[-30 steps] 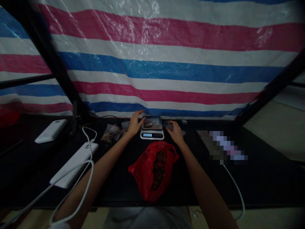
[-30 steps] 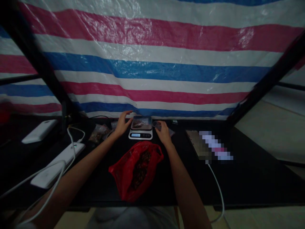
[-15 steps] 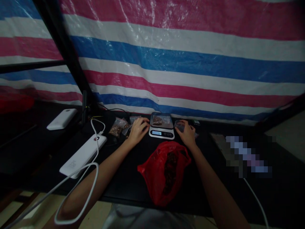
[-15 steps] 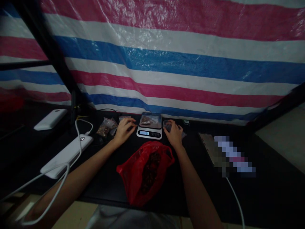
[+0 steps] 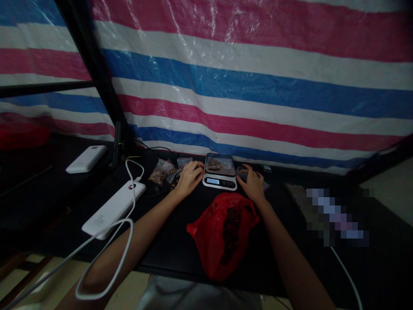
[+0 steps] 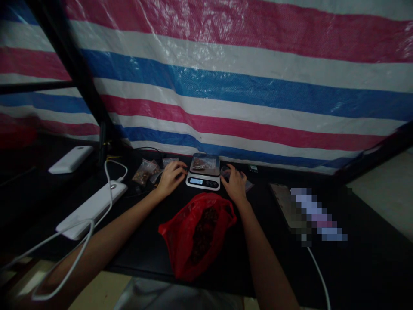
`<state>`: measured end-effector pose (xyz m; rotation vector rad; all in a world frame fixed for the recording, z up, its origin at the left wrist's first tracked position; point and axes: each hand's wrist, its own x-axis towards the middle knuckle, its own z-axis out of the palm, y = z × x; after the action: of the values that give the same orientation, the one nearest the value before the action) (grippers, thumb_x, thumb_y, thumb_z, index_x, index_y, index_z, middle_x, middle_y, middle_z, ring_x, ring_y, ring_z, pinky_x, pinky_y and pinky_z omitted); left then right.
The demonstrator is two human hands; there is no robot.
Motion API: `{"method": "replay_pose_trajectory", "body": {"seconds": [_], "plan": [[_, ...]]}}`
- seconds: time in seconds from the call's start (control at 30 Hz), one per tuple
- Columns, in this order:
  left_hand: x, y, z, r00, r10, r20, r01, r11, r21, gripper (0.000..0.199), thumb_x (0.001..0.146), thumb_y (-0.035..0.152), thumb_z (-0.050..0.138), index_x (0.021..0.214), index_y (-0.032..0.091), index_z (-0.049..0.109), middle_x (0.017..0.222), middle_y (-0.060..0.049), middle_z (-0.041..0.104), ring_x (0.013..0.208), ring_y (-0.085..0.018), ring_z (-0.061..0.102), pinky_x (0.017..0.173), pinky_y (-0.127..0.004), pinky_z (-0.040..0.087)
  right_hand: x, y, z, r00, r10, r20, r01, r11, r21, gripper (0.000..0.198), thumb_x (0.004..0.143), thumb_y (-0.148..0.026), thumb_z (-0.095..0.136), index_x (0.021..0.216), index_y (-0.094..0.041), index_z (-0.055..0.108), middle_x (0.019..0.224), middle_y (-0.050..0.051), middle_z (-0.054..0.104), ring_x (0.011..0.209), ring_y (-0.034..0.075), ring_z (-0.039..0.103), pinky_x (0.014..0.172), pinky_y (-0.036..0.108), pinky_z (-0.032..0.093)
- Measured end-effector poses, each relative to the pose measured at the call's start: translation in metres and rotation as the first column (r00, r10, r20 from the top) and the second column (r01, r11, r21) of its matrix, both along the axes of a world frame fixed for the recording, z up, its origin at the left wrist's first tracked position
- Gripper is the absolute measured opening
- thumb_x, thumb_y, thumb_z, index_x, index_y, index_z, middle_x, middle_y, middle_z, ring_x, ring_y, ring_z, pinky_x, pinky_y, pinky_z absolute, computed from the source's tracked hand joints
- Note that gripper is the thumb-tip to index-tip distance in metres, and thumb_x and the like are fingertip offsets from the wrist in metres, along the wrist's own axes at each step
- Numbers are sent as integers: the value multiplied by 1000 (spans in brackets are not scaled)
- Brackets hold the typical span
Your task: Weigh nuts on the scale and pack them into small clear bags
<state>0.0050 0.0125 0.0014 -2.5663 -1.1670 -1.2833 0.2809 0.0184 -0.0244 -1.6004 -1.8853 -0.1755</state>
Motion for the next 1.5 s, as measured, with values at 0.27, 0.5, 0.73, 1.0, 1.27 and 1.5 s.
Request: {"method": "replay_pose_trajectory", "body": {"seconds": [0.27,0.5,0.73,1.0,1.27,1.5], "plan": [[0,0,-2,999,-15,-44,15,1000,4,14,87,17,46,84,18,60,102,-6,59,94,-18,51,82,-34,41,2,3,-7,997,-60,42,61,998,-31,54,80,-40,51,127,-16,38,104,13,65,102,31,56,92,59,29],[-5,3,-2,996,-20,-88,20,1000,-4,15,85,13,45,85,19,59,101,-6,58,93,-19,51,82,-35,42,43,-25,39,948,-194,-253,220,972,79,60,80,-43,46,133,-19,32,126,14,54,110,30,52,90,52,37],[-6,9,-4,998,-35,-55,34,999,-5,17,83,10,44,81,18,59,98,-6,57,92,-20,51,82,-36,42,147,-143,56,682,-708,-183,646,700,-304,53,76,-48,44,118,-16,52,97,17,66,87,35,61,76,50,45],[0,5,-1,987,-53,-155,47,998,-44,16,84,11,43,82,17,58,97,-6,58,88,-19,49,78,-35,41,142,-159,45,648,-751,132,665,472,-580,73,81,-66,23,132,-16,36,114,20,59,107,38,55,86,49,43],[-1,8,-5,986,-73,-152,61,995,-84,16,84,10,44,81,17,58,97,-5,56,90,-19,49,80,-33,42,125,-116,46,651,-717,248,701,443,-559,79,78,-69,29,136,-15,31,123,23,53,114,39,49,90,53,38],[-1,10,-8,977,-100,-187,83,992,-98,16,85,10,43,82,17,58,95,-5,56,89,-18,48,80,-32,42,126,-94,44,641,-697,321,746,467,-476,79,75,-67,41,134,-16,31,118,23,55,110,38,52,86,52,39]]}}
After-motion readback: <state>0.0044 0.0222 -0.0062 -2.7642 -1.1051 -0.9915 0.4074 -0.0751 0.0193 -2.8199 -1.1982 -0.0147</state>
